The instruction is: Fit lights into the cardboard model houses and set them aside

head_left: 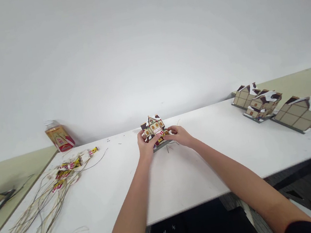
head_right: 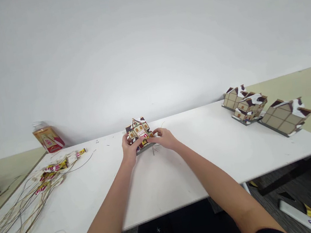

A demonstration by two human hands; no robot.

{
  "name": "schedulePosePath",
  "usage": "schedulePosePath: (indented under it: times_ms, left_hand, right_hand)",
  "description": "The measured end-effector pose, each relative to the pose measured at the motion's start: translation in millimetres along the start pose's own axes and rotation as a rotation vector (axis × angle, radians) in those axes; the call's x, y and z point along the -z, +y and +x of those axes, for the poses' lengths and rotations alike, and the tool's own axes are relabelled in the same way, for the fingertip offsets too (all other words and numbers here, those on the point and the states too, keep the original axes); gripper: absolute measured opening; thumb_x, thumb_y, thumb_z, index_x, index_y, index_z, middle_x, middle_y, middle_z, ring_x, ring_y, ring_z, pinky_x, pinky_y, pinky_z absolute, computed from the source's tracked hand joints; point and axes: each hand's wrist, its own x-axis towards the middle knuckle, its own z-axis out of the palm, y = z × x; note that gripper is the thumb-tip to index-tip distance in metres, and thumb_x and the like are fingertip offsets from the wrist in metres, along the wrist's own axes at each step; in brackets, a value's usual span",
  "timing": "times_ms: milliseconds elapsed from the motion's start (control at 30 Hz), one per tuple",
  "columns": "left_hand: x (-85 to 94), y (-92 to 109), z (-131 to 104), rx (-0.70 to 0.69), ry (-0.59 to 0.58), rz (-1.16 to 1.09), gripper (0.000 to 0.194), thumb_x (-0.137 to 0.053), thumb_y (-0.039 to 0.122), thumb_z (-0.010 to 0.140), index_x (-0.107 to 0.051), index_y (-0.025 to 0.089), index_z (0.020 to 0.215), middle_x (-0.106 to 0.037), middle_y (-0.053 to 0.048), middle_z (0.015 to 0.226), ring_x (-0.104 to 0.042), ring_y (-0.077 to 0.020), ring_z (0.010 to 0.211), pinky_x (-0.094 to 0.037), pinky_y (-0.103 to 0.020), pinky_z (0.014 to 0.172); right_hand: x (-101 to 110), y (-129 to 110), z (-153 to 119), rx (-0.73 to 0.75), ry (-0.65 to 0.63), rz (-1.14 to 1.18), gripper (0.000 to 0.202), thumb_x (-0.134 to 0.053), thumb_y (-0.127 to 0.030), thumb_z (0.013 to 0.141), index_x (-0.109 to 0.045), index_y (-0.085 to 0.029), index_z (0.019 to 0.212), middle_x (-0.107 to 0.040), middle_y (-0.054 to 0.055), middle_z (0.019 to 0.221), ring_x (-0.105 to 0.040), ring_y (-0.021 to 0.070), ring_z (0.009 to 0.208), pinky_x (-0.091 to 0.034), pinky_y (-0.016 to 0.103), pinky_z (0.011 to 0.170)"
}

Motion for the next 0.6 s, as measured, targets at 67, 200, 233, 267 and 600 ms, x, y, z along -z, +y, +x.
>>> schedulePosePath:
  times_ms: [67, 200, 233, 267, 600]
  left_hand:
    - [-0.5, 1.1, -0.1, 0.004, -0.012, -0.016, 0.074, -0.084, 0.039, 0.051, -0.046, 0.019, 0.111, -0.066, -0.008, 0.101, -0.067, -0.0227, 0.085, -0.056, -0.038, 0.074]
    - [-1.4, 3.1, -0.7, 0.01, -0.027, -0.038, 0.074, -0.084, 0.042, 0.05, -0.046, 0.019, 0.109, -0.067, -0.008, 0.1, -0.067, -0.0237, 0.087, -0.056, -0.04, 0.077]
    - [-1.6, 3.5, -0.9, 0.012, -0.028, -0.04, 0.074, -0.084, 0.042, 0.049, -0.046, 0.02, 0.109, -0.067, -0.008, 0.1, -0.067, -0.0239, 0.088, -0.056, -0.04, 0.078]
    - [-1.7, 4.0, -1.1, 0.014, -0.031, -0.04, 0.074, -0.084, 0.042, 0.05, -0.046, 0.02, 0.109, -0.067, -0.008, 0.101, -0.067, -0.0241, 0.088, -0.056, -0.04, 0.078]
    - [-1.5, 5.4, -1.3, 0.04, -0.051, -0.049, 0.075, -0.086, 0.038, 0.049, -0.046, 0.02, 0.11, -0.067, -0.009, 0.101, -0.068, -0.0236, 0.083, -0.057, -0.039, 0.072]
  right_hand:
    - [-0.6, -0.3, -0.3, 0.004, 0.008, 0.004, 0.047, -0.07, -0.055, 0.061, -0.067, -0.018, 0.09, -0.057, 0.0, 0.07, -0.048, 0.0142, 0.066, -0.034, 0.025, 0.058]
    - [-1.7, -0.7, -0.9, -0.017, -0.006, 0.027, 0.049, -0.07, -0.055, 0.061, -0.066, -0.017, 0.091, -0.054, -0.002, 0.066, -0.046, 0.0129, 0.061, -0.033, 0.025, 0.055]
    - [-2.0, -0.5, -0.9, -0.023, -0.01, 0.035, 0.05, -0.07, -0.055, 0.061, -0.065, -0.017, 0.092, -0.054, -0.002, 0.066, -0.045, 0.0127, 0.06, -0.033, 0.025, 0.055]
    - [-2.3, -0.2, -0.8, -0.028, -0.011, 0.042, 0.05, -0.07, -0.055, 0.06, -0.065, -0.017, 0.092, -0.054, -0.002, 0.066, -0.045, 0.0125, 0.059, -0.033, 0.025, 0.054]
    - [3.3, 2.4, 2.1, -0.026, -0.018, 0.04, 0.053, -0.073, -0.054, 0.059, -0.066, -0.016, 0.095, -0.058, 0.001, 0.075, -0.05, 0.0149, 0.07, -0.036, 0.025, 0.06]
